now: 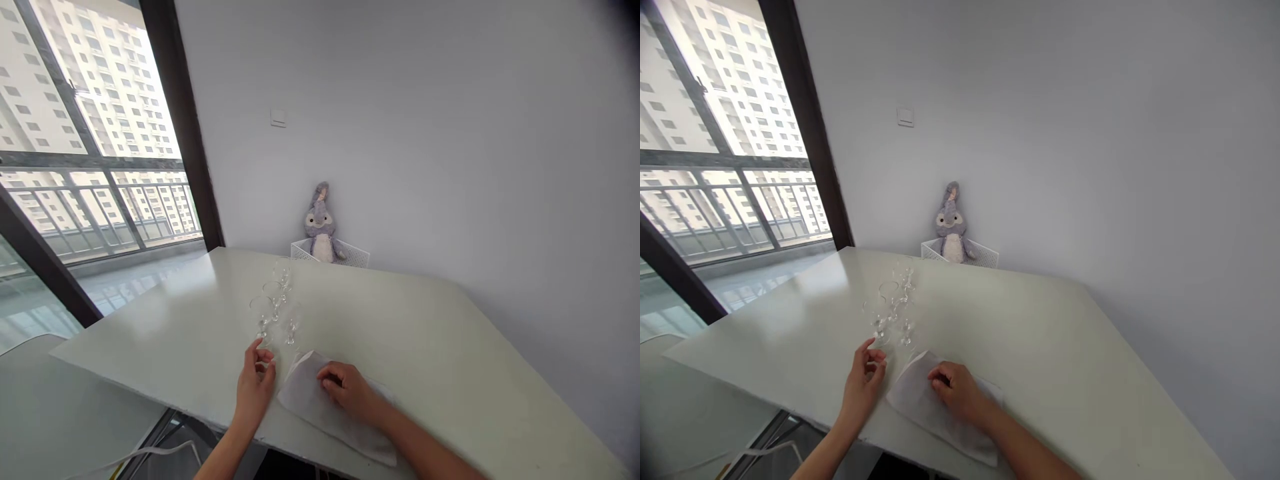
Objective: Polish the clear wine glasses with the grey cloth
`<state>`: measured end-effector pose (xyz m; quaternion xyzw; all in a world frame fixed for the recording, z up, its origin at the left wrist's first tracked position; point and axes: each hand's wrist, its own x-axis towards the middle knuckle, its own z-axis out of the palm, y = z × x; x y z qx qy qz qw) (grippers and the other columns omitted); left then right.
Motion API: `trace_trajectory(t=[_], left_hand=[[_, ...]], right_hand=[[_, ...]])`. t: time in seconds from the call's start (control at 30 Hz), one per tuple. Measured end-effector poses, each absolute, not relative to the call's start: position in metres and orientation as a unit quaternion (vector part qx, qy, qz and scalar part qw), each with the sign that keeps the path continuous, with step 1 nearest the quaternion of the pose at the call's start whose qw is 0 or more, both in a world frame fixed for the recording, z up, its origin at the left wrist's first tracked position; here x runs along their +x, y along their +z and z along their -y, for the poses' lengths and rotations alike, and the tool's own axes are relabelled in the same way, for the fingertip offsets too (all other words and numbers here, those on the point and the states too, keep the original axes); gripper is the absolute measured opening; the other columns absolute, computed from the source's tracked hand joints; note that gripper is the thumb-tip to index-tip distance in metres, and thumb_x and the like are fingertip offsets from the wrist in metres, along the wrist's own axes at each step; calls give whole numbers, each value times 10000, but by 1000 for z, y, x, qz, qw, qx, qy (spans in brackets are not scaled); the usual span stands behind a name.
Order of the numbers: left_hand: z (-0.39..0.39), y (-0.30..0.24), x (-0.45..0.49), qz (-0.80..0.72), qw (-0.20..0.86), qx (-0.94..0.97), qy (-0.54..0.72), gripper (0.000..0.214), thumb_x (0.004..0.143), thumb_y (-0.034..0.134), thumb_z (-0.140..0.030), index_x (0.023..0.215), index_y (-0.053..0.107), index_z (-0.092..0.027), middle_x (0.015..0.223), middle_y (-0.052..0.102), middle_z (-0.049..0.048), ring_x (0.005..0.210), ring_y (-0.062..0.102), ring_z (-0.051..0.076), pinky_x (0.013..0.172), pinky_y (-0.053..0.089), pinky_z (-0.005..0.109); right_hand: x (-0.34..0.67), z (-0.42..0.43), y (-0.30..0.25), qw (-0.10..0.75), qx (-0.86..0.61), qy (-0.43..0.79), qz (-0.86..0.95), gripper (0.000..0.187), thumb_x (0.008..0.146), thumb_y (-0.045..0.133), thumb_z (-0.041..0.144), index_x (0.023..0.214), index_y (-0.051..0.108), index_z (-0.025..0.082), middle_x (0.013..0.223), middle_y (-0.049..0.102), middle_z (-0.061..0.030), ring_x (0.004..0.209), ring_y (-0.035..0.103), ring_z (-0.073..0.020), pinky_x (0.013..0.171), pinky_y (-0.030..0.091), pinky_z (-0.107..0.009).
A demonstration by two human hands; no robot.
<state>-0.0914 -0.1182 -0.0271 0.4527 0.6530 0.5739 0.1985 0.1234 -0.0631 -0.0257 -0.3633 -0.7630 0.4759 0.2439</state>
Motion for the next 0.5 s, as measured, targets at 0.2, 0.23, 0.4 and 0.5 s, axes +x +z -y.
trace_trajectory(t=[0.2,0.23,0.4,0.5], left_hand=[[118,-25,-91,-649,196,471,564,466,709,516,-328,1149,416,-214,807,573,0,648,542,145,667,440,309],[119,-25,-91,-646,199,473,565,473,711,515,-324,1159,410,-213,804,574,-1,656,544,146,670,437,305],[119,-24,-91,-639,222,479,559,505,731,496,-311,1209,371,-206,791,575,-8,636,535,130,664,423,287],[119,-25,-92,-642,225,487,548,498,741,490,-308,1212,362,-206,812,578,-3,674,543,131,686,417,286]], right_hand=[[124,65,-21,245,-362,487,756,164,761,466,169,846,605,183,555,504,37,484,456,-89,485,345,-196],[124,65,-20,244,-363,483,758,161,759,470,172,844,607,185,554,505,37,483,457,-90,486,346,-198],[124,67,-14,246,-369,476,759,151,742,487,173,827,611,190,560,518,35,488,465,-97,514,360,-214],[125,68,-13,248,-371,486,752,146,740,490,181,827,607,187,559,511,35,488,471,-100,513,361,-218]])
